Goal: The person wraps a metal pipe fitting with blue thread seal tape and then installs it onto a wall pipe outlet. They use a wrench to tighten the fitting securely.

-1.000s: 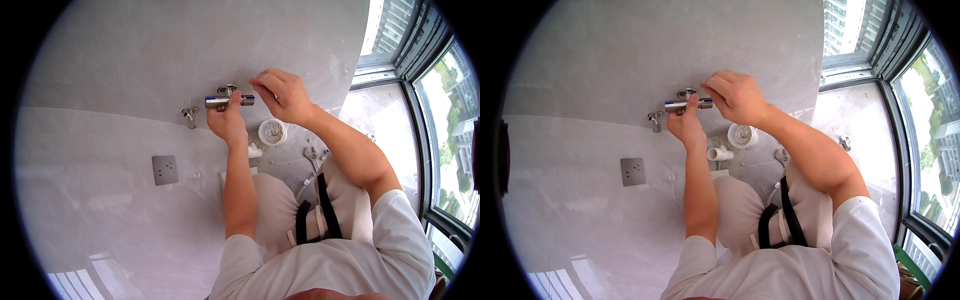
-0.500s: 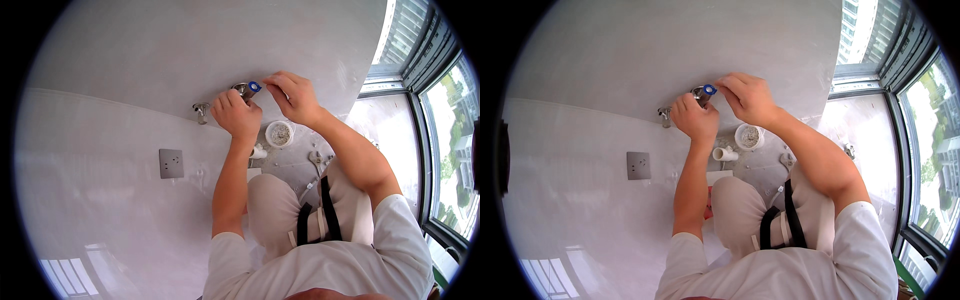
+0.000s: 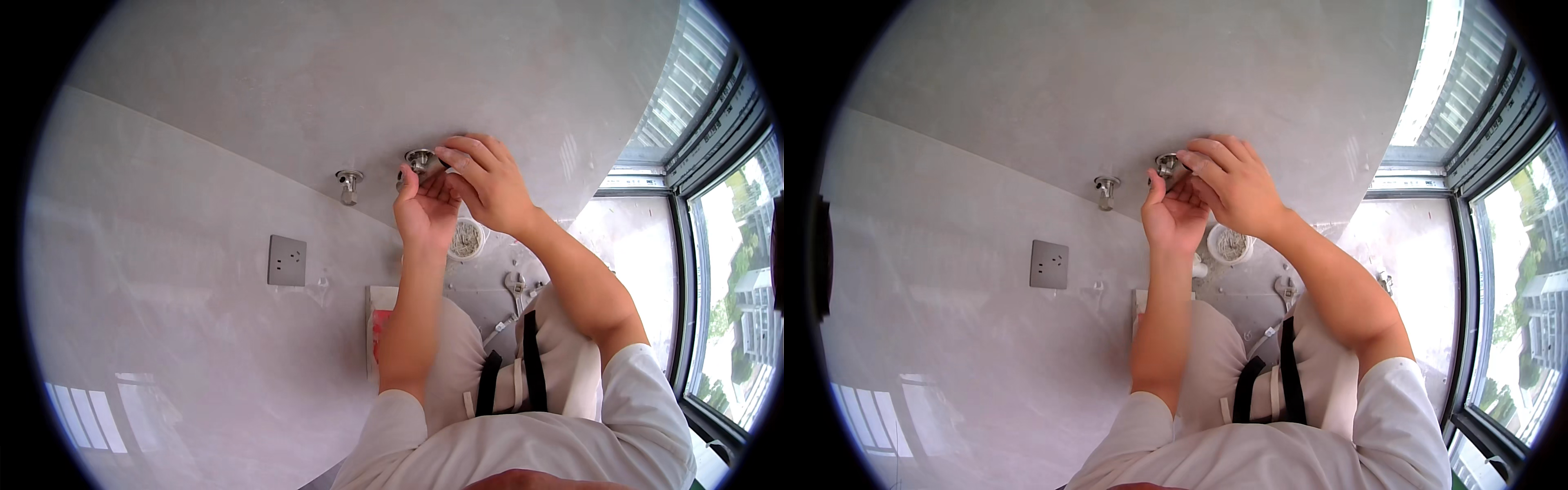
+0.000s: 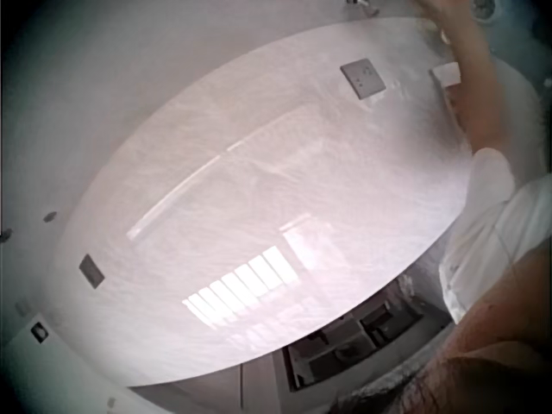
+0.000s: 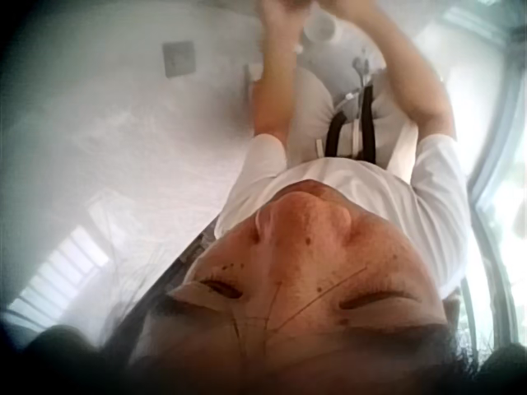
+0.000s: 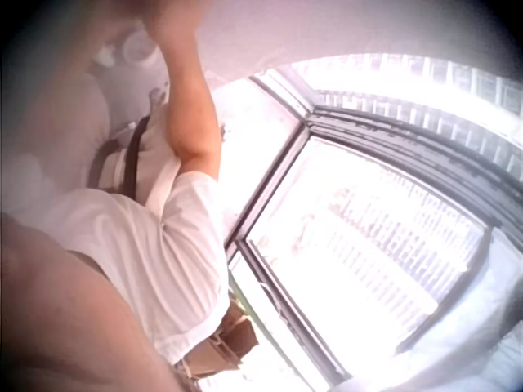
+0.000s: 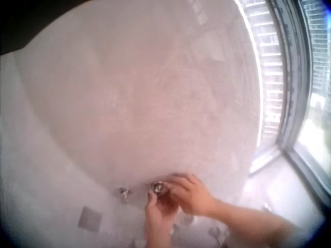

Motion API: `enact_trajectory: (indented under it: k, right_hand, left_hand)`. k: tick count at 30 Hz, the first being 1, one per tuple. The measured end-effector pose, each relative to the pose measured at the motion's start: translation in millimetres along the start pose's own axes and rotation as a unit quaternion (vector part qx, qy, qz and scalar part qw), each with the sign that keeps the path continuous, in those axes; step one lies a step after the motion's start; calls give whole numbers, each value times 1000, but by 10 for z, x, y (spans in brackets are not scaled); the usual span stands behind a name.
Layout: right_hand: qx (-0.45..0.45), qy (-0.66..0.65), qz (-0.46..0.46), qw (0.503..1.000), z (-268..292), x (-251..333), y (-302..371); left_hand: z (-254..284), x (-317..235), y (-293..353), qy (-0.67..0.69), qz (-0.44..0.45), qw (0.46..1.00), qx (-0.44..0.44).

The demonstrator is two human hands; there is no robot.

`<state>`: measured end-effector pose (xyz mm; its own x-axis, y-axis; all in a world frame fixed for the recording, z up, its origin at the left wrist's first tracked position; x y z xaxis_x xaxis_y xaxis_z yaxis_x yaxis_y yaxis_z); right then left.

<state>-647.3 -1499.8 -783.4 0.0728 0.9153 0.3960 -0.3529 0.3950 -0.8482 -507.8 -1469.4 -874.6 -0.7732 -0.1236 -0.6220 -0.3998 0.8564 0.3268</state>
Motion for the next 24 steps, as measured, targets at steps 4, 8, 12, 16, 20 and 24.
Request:
enact_trajectory:
  k: [4,8,12,16,20,24]
  right_hand:
    - [-40,-30,-27,998,80,-74,34]
    - [-69,-35,-15,997,129,-111,55]
    - [-74,-37,-14,996,145,-90,47]
    - [-72,-39,-15,997,143,-101,49]
    - [-68,-45,-22,996,111,-109,70]
    - [-66,-49,-27,996,108,-128,70]
  left_hand:
    - [64,12,-58,-8,8,1000,-8]
    - [27,-76,-11,-90,-13,995,-33]
    - [37,-179,45,-192,-48,977,-77]
    - [93,-259,-6,-308,-113,939,-104]
    - [95,-336,-65,-405,-239,881,-57]
    - [-143,-422,72,-534,-349,768,-60]
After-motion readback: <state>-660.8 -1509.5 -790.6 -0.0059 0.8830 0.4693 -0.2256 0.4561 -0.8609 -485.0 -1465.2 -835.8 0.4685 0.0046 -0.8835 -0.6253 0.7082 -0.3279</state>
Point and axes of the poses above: each hand's wrist, its own y-axis away from the middle knuckle, its own z-axis out of the back of the hand, x = y × z, the point moved 7 cm from there along -y, towards the middle knuckle, and after that the axes turned 7 degrees about -y, right-handed, at the moved point
